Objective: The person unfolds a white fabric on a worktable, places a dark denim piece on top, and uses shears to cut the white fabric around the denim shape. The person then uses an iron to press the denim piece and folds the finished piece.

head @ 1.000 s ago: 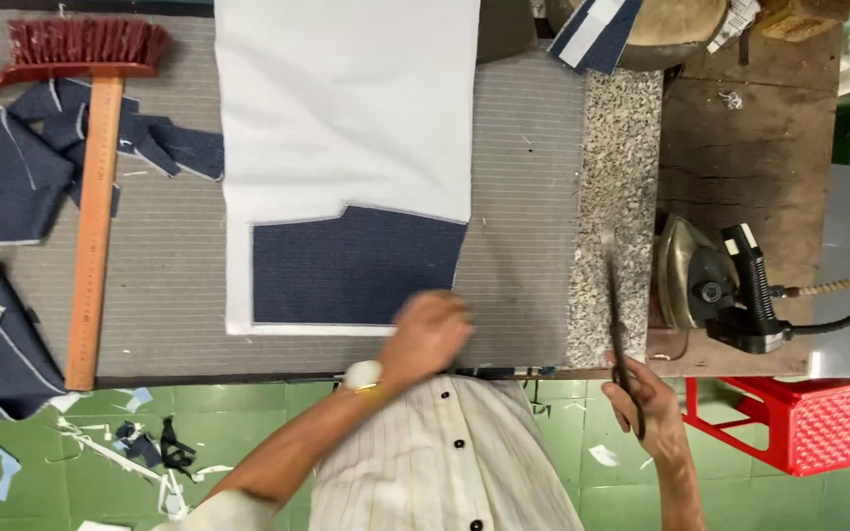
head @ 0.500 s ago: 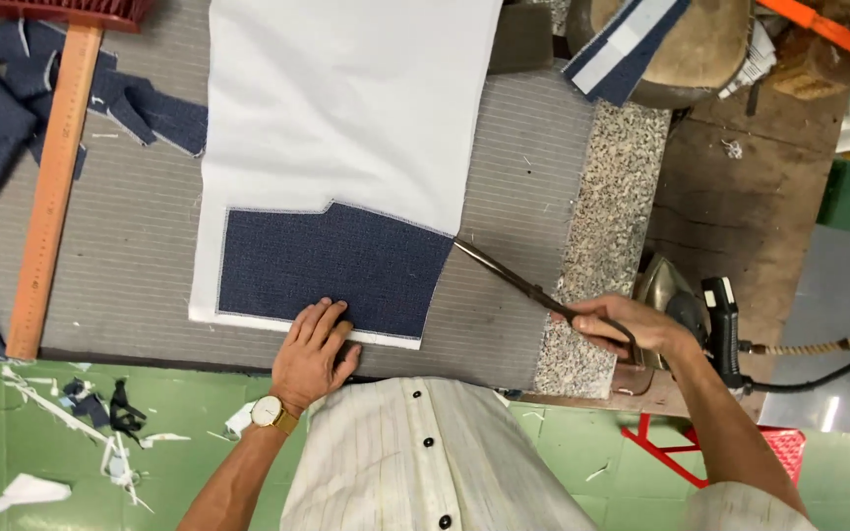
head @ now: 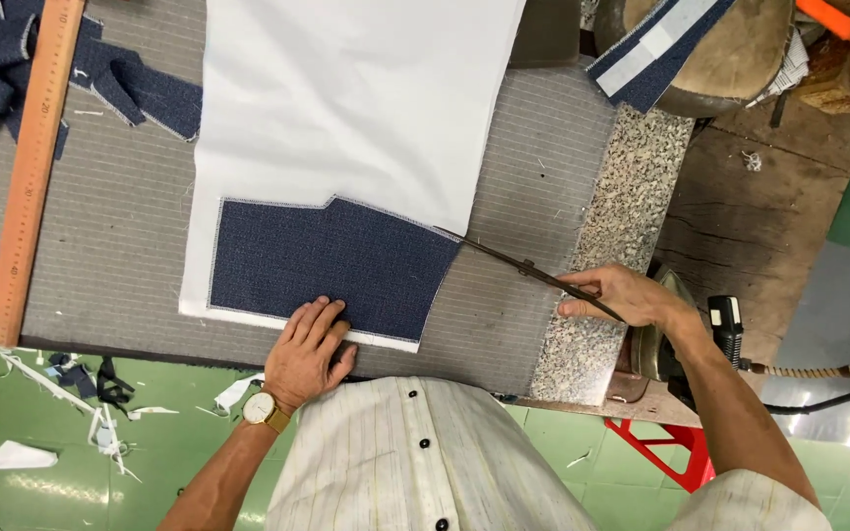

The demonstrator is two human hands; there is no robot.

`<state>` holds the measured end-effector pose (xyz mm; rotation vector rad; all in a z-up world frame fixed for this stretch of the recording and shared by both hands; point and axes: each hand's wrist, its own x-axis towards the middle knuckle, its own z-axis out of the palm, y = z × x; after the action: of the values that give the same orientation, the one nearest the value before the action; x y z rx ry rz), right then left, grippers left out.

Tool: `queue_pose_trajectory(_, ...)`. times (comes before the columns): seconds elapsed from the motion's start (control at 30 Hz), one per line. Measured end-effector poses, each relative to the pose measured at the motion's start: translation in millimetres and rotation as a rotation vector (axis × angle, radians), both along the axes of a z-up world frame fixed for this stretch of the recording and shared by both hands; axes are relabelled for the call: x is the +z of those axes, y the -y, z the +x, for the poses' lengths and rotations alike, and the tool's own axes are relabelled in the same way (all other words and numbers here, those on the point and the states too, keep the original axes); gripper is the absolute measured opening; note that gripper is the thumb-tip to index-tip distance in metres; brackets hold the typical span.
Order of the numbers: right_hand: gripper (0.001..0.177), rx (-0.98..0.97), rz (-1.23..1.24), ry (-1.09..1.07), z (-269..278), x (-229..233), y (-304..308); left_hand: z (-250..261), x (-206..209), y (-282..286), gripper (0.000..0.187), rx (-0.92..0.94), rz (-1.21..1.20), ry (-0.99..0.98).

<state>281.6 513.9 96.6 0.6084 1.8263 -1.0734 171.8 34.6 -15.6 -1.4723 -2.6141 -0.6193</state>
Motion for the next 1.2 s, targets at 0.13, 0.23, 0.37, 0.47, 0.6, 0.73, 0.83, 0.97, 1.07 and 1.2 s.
queue_pose_trajectory(0.13, 0.072, 0.003, -0.004, -0.020, -12.5, 14.4, 7.3, -0.3, -0.5, 0.4, 0.038, -0.003, -0.006, 0.003)
queue_pose_trajectory(0.23, 0.071, -0.001, -0.013, -0.015, -21.2, 24.2, 16.1, -0.3, 0.4, 0.0, 0.037, 0.006, -0.006, 0.007)
queue_pose_trajectory(0.37, 0.069, -0.010, -0.013, -0.026, -13.6, 11.9, 12.3, -0.6, 0.9, -0.6, 0.036, 0.017, 0.004, 0.009)
queue_pose_trajectory(0.47, 0.069, -0.031, -0.016, -0.066, -5.8, 0.8, 7.6, -0.7, 1.9, -0.4, 0.036, 0.014, -0.005, 0.000)
queue_pose_trajectory(0.6, 0.059, -0.005, 0.038, -0.051, -12.6, 7.6, 12.4, -0.7, 3.3, -0.9, 0.036, 0.012, -0.004, 0.015)
queue_pose_trajectory(0.73, 0.063, 0.034, 0.041, -0.026, -2.7, -18.5, 0.1, 0.1, 1.1, 0.8, 0.036, 0.006, -0.001, 0.018)
queue_pose_trajectory(0.83, 0.059, 0.080, 0.080, -0.031, -16.4, -13.7, 10.4, -0.5, 2.0, 0.3, 0.036, 0.004, 0.001, 0.008)
queue_pose_trajectory(0.97, 0.064, 0.078, 0.070, -0.040, -33.6, -5.9, 21.5, -0.8, 2.8, 0.2, 0.036, 0.007, -0.003, 0.016)
queue_pose_trajectory(1.07, 0.066, 0.098, 0.079, -0.054, -42.9, -0.1, 26.8, -1.4, 2.2, -0.3, 0.035, 0.008, 0.016, 0.003)
queue_pose_trajectory(1.2, 0.067, 0.089, 0.073, -0.052, -48.4, 3.0, 32.7, -2.3, 2.9, -0.2, 0.035, 0.004, 0.038, 0.001)
